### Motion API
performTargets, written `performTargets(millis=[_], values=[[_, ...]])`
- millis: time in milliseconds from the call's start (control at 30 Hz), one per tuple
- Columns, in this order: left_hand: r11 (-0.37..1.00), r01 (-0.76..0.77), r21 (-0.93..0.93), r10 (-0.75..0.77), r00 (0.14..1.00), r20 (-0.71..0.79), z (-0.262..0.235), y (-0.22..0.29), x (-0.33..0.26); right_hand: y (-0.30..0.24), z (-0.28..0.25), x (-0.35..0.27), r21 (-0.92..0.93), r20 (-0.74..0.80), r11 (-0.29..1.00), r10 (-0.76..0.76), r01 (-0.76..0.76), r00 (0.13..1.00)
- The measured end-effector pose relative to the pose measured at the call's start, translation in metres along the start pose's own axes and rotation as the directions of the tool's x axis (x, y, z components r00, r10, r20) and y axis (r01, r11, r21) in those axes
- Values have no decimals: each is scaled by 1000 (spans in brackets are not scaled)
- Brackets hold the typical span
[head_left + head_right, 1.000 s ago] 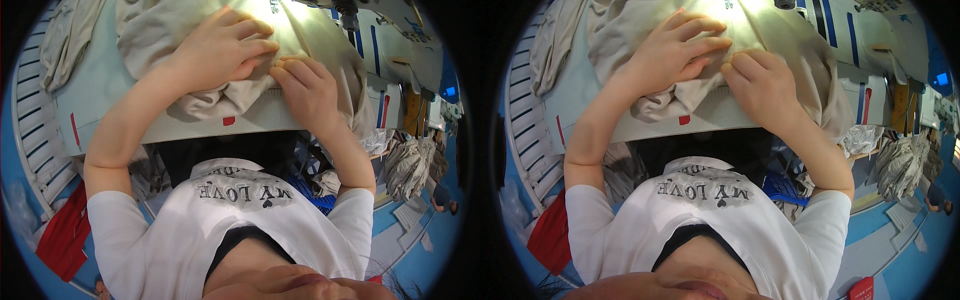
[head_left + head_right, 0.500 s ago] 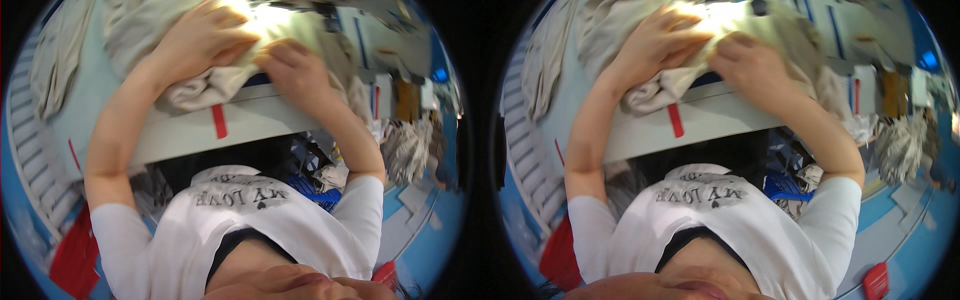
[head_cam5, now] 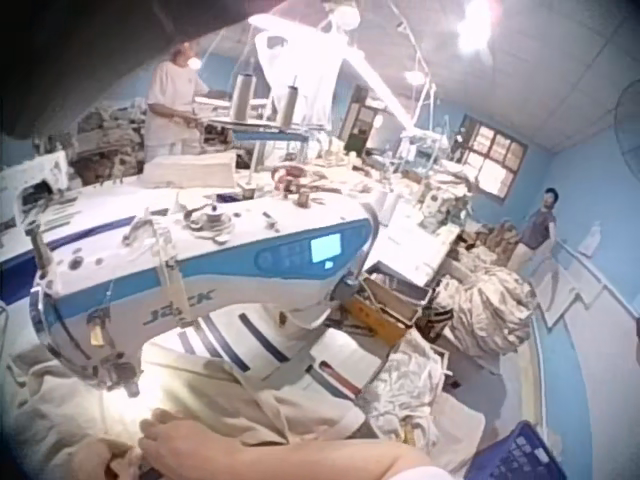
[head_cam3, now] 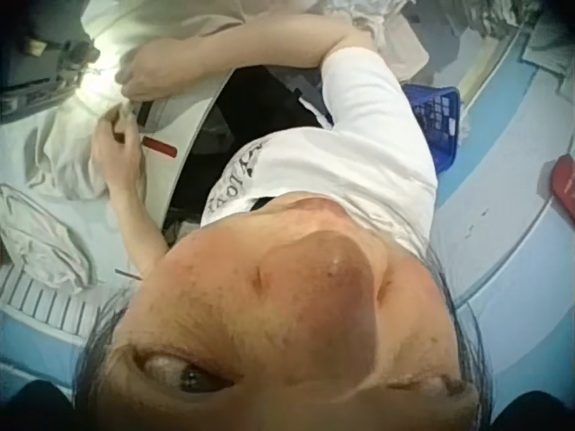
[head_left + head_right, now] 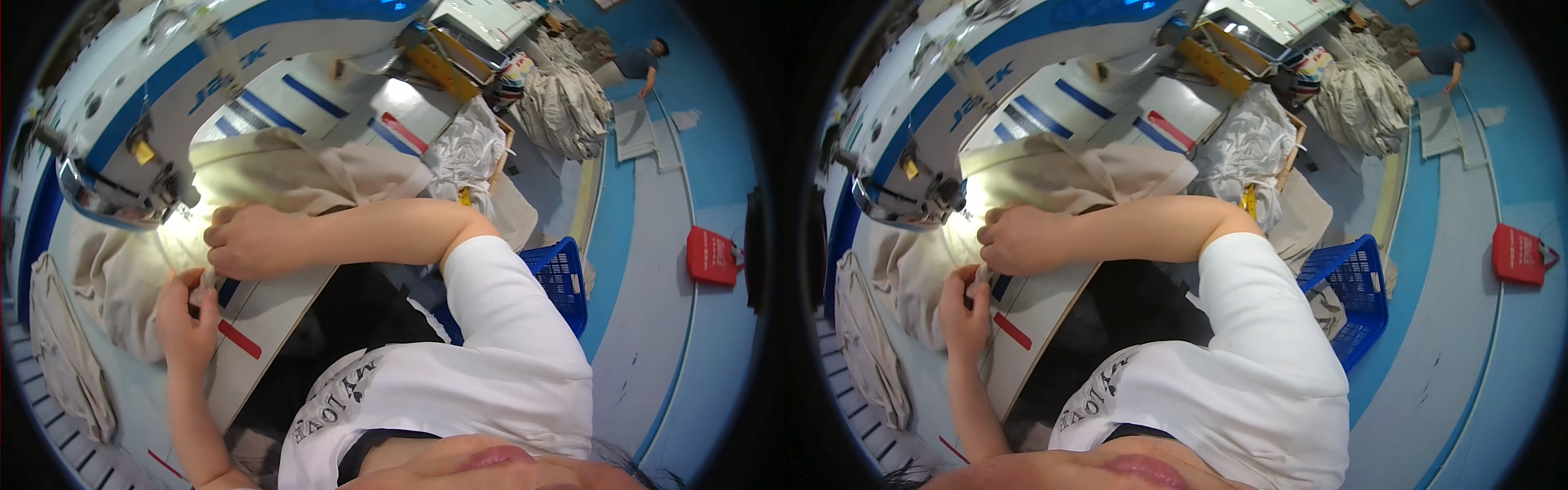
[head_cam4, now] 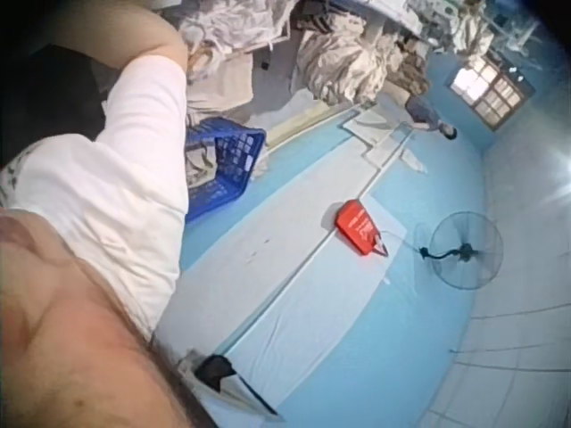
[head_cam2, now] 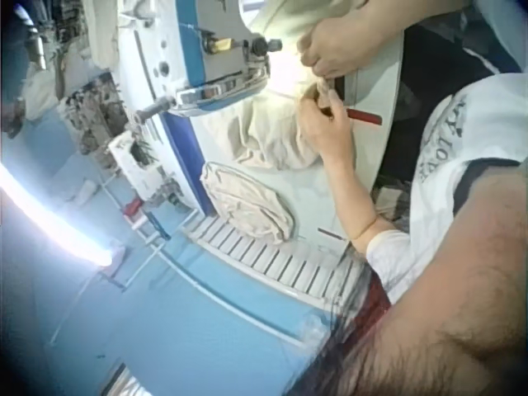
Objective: The person folds and aligns fabric pieces by hand, stitches along the edges using a sewing machine, and places the fabric into a basket.
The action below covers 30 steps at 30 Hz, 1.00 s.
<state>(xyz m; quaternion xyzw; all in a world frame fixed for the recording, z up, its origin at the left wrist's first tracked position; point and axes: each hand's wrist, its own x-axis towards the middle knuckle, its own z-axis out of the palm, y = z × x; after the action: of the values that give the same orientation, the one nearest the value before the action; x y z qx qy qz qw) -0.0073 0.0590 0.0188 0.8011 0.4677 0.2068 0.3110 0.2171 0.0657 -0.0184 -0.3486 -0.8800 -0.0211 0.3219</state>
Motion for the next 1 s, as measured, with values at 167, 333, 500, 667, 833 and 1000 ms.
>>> performTargets(millis=[167,333,500,667,833,1000], values=[[880,-263,395,302,953,-37,15,-4,-4,3,8,0,5,-7,1000,25,-25,1000],[798,-375,472,410,911,30,21,-10,-1,12,7,-11,101,-15,993,-54,56,998],[780,-392,488,427,903,43,23,-5,-2,7,-20,-30,-117,53,990,79,-73,995],[778,-428,460,458,888,52,22,-2,-2,2,-51,-50,-310,-21,918,252,-245,968],[798,-407,444,432,901,49,20,6,-4,11,-65,-68,-425,-25,837,370,-345,929],[791,-425,441,446,893,59,18,7,-3,25,-84,-80,-466,-222,756,405,-461,887]])
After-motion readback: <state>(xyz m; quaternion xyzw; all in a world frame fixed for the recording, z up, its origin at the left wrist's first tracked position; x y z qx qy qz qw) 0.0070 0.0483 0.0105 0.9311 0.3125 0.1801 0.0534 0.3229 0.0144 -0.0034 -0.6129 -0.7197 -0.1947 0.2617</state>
